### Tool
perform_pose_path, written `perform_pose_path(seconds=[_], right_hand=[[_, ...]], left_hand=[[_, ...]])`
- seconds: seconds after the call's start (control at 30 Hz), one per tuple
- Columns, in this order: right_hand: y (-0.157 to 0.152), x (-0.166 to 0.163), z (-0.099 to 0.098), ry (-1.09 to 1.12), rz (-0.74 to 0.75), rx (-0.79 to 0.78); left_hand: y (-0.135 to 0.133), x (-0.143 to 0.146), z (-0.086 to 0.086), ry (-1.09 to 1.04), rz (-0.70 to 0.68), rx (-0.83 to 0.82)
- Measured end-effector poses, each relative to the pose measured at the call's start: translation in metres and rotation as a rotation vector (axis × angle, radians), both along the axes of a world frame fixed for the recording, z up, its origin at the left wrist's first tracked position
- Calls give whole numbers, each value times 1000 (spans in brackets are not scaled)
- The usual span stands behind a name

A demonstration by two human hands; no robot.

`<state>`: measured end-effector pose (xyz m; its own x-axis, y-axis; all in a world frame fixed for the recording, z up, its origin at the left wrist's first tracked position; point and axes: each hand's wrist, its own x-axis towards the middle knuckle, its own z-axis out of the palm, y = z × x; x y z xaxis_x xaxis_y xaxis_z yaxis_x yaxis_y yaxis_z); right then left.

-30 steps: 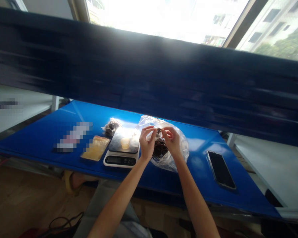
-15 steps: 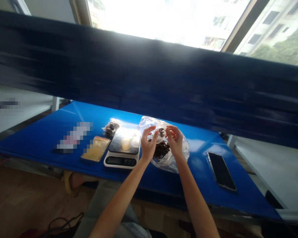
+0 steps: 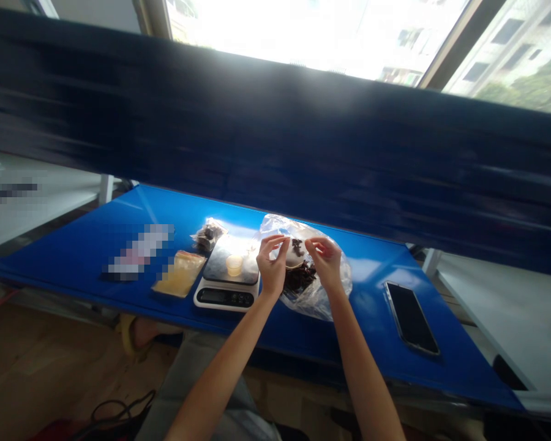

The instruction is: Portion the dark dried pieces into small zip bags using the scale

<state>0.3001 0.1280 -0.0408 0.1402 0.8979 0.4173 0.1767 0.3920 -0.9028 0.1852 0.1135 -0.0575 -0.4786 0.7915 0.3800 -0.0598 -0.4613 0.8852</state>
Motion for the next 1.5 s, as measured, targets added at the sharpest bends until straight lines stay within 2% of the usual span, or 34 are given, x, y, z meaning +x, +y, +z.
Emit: perform_pose_path(seconds=[0.13, 0.23, 0.37, 0.5, 0.63, 0.8, 0.93, 1.17, 1.3, 1.5], right_hand=[[1, 0, -3, -35, -1, 3], [1, 1, -4, -33, -29, 20], [2, 2, -5, -52, -21, 27], [3, 5, -6, -51, -25, 48], [5, 7, -7, -45, -22, 58], [5, 8, -8, -10, -43, 59], [4, 7, -8, 46, -71, 45], [10, 7, -5, 166, -131, 14], [10, 9, -5, 160, -101, -17], [3, 3, -3, 109, 25, -70]], left_hand=[[-3, 0, 2, 85, -57, 15], [-4, 1, 4, 81, 7, 27], [-5, -1, 5, 127, -35, 30], [-4, -1, 5, 104, 5, 13], [-4, -1, 6, 159, -120, 19], [-6, -1, 7, 112, -50, -22], [-7, 0, 7, 120, -157, -40], [-5, 1, 4, 164, -222, -87], [-2, 1, 2, 149, -207, -101], [-6, 0, 6, 62, -165, -127]])
